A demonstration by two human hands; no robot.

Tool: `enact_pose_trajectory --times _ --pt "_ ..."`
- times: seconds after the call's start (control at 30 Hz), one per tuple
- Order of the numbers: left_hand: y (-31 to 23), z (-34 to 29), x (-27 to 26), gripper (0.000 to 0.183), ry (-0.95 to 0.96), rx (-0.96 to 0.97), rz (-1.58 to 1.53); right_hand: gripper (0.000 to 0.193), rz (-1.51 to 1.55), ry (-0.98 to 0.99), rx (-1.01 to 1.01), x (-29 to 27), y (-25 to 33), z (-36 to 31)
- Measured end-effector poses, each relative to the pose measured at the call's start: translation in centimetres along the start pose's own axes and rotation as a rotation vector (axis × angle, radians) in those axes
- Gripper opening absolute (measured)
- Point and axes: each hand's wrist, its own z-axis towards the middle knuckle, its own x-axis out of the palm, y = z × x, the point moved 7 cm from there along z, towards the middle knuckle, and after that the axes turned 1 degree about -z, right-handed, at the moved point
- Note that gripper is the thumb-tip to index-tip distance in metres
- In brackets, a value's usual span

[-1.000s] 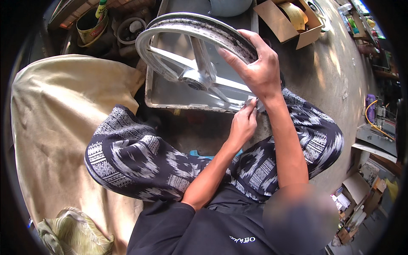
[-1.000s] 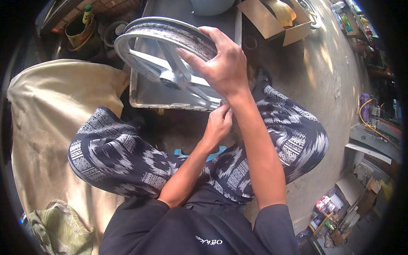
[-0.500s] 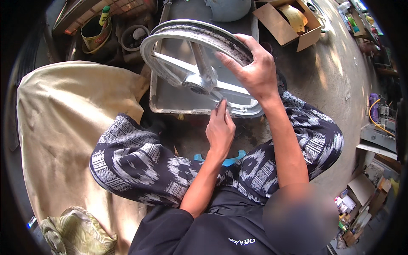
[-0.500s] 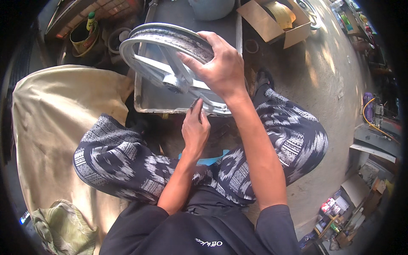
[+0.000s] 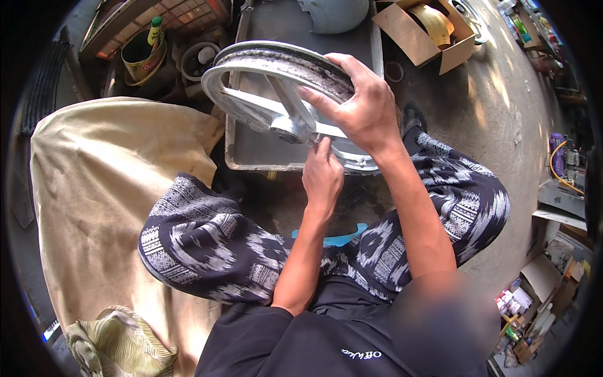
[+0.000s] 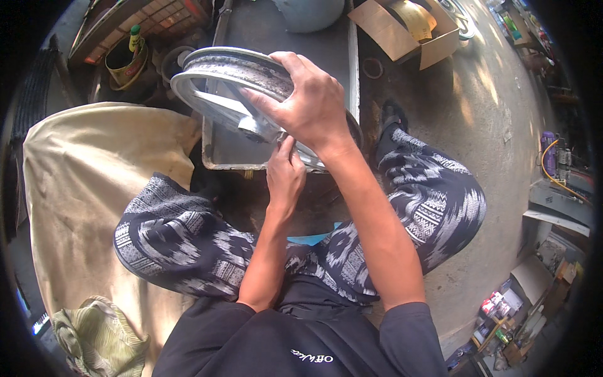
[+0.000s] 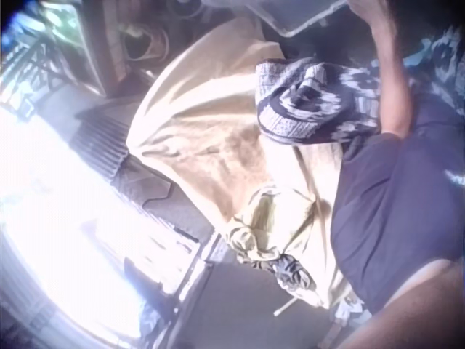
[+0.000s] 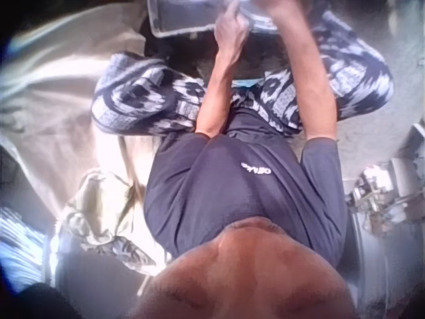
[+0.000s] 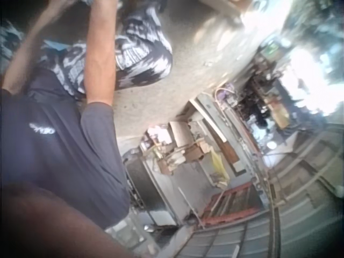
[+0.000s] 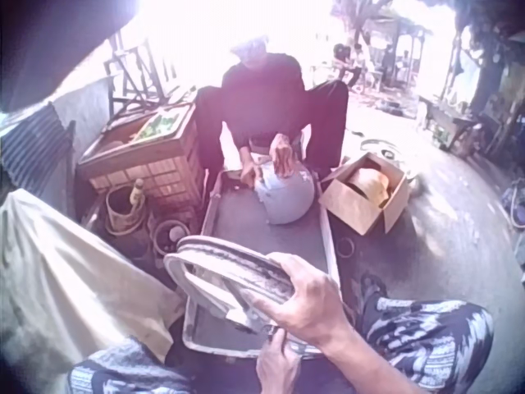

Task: The person sands the inner surface of a motorcycle wheel rim by hand using a piece of sandpaper while holding the wheel in a metal tray.

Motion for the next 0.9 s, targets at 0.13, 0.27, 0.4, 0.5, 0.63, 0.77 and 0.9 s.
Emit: enact_pose_trajectory --times 0.13,0.27,0.4,0.5,0.63,0.77,0.9 --pt "0.4 0.0 -0.2 0.037 0.037 -0.146 0.121 0.063 0.004 -0.005 0.009 -0.3 -0.3 0.0" --pt "0.3 -0.6 0.0 0.037 0.011 -0.076 0.051 0.061 0.035 -0.007 0.038 -0.5 -0.9 -0.1" --pt "0.5 -0.7 0.4 0.037 0.008 -0.130 0.058 0.059 0.024 -0.004 0.036 -0.7 -0.8 -0.2" --pt "0.9 -0.7 0.2 0.038 -0.027 -0.060 -0.046 0.059 0.050 0.004 0.025 -0.6 -0.6 -0.1" --pt "0.8 -0.9 0.3 0.037 -0.035 -0.135 -0.035 0.058 0.024 -0.002 0.018 -0.8 -0.3 -0.2" --pt "1.2 -0.3 0.4 0.036 -0.018 -0.096 -0.182 0.059 0.044 0.008 0.061 -0.9 -1.1 -0.2" --pt "1.5 -1.3 0.6 0.035 -0.046 -0.070 -0.211 0.058 0.025 0.017 0.030 -0.7 0.0 -0.2"
